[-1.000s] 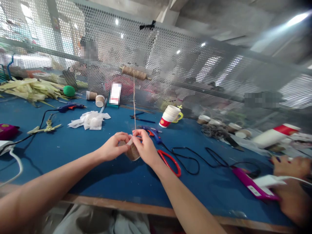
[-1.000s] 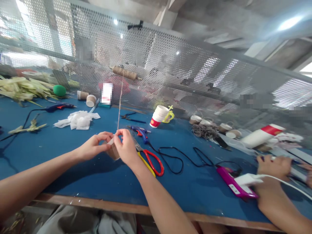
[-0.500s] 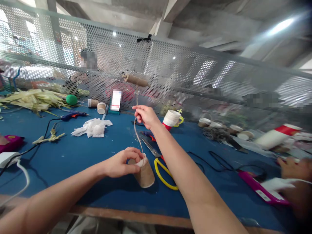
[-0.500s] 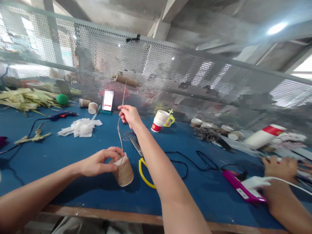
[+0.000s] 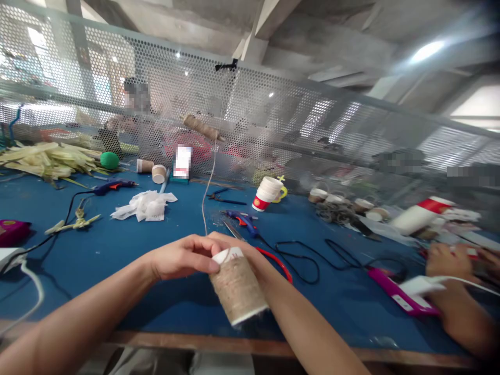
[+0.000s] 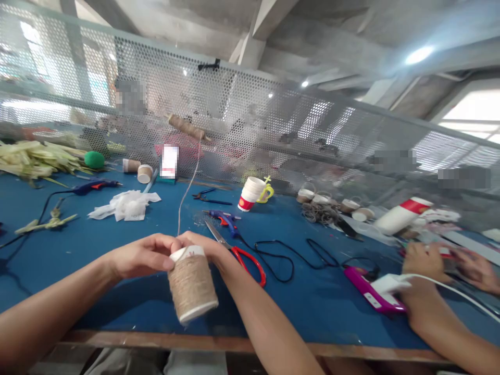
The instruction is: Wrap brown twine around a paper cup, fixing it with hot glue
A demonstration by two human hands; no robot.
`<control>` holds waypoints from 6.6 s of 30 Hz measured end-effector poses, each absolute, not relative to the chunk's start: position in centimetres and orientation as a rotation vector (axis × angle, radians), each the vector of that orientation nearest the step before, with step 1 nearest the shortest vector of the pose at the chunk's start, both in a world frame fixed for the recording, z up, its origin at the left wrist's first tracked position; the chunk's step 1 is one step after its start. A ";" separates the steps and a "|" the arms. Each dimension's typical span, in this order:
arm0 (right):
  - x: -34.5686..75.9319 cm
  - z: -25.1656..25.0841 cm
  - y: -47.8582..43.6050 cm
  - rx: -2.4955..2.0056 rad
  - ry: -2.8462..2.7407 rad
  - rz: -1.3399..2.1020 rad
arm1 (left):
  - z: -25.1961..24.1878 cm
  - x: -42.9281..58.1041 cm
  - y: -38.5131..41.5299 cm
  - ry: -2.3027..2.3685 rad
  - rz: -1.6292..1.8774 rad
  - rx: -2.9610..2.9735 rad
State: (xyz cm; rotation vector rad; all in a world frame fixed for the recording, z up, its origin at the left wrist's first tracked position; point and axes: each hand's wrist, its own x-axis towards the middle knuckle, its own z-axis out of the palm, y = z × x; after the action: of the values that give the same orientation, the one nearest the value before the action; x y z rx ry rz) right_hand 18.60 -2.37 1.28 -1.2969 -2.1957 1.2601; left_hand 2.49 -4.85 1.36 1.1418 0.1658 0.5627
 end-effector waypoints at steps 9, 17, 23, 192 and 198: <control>19.9 1.1 1.0 -1.608 -1.910 0.844 | 0.7 2.6 -3.3 0.363 0.793 1.437; 26.8 1.5 3.5 -2.152 -1.683 0.198 | -0.6 2.3 -1.8 0.717 0.867 1.955; 27.0 -1.5 4.9 -2.170 -1.608 0.340 | -0.9 2.1 -1.0 0.747 0.754 2.098; 22.7 3.5 -6.0 -1.643 -1.895 0.710 | -0.9 0.8 0.0 0.739 0.732 2.221; 22.4 3.6 -6.3 -1.634 -1.897 0.716 | -1.2 0.7 0.1 0.754 0.733 2.211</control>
State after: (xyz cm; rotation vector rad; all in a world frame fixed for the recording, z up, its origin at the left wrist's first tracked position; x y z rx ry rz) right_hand 22.39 -6.34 3.60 -1.6342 -1.8974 0.7157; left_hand 0.71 0.15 -1.17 2.2107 0.7544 0.7326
